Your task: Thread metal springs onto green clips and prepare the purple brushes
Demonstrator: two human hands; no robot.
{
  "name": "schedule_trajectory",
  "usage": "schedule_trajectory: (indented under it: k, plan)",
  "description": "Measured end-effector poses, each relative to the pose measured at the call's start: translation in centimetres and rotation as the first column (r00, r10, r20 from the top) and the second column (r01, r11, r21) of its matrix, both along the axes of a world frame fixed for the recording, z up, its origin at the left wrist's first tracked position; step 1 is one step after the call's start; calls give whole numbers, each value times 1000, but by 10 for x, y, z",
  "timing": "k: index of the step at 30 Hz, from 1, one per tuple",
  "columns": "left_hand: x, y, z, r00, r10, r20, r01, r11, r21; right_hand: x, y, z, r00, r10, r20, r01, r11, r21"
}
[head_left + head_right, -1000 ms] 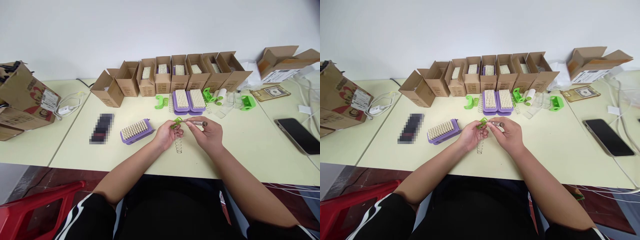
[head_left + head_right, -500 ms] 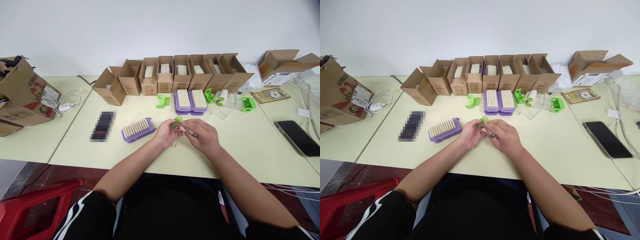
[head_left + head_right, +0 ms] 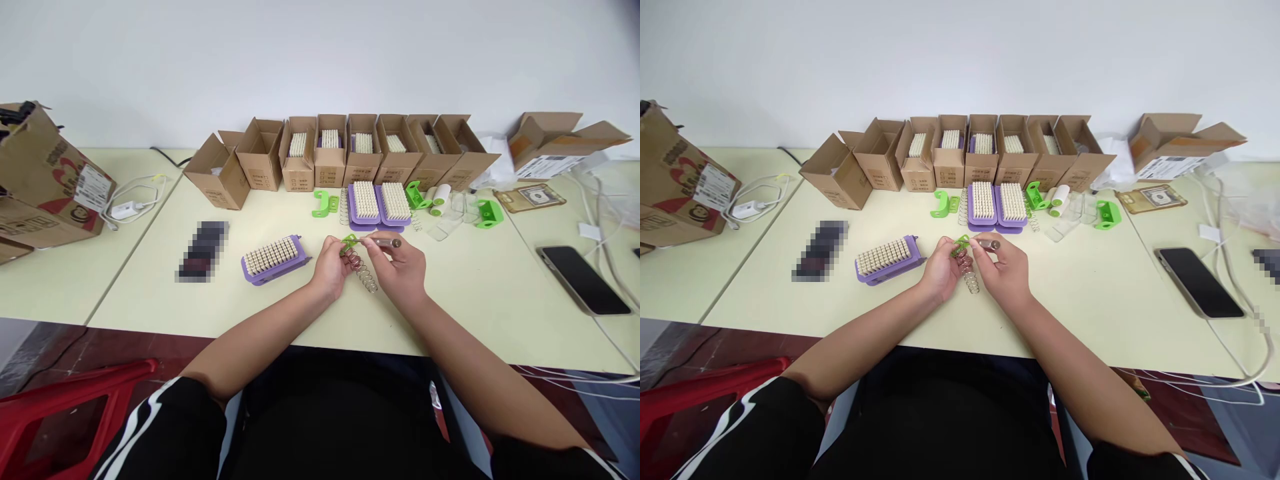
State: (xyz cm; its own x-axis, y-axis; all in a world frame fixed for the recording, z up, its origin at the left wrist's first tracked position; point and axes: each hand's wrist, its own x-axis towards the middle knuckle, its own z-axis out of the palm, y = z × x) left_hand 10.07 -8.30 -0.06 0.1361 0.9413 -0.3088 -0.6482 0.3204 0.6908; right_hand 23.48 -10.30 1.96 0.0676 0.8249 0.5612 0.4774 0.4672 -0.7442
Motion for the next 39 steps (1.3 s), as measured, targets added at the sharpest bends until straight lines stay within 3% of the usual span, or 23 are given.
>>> schedule_trajectory:
  k: [5,19,25,30,34,39]
  plan:
    - [1,1,2,998,-30,-47,30,1000,4,8,9,-2,979,17,-204,-42,992,-118]
    - [3,0,5,979,-105,-173,117,991,61,32,27,6,917,67,-394,-176,953,-246]
    - [3,1,6,977,-126,-170,135,990,41,32,26,6,911,74,-406,-195,944,-267]
    - [-2,6,8,983,-165,-83,161,986,-51,32,20,4,923,103,-371,-186,963,-197]
    - [-7,10,11,971,-238,-12,234,963,-134,30,13,0,948,154,-279,-191,975,-112]
    - [-10,12,12,970,-240,41,243,958,-153,29,10,-3,984,159,-80,-160,987,-15]
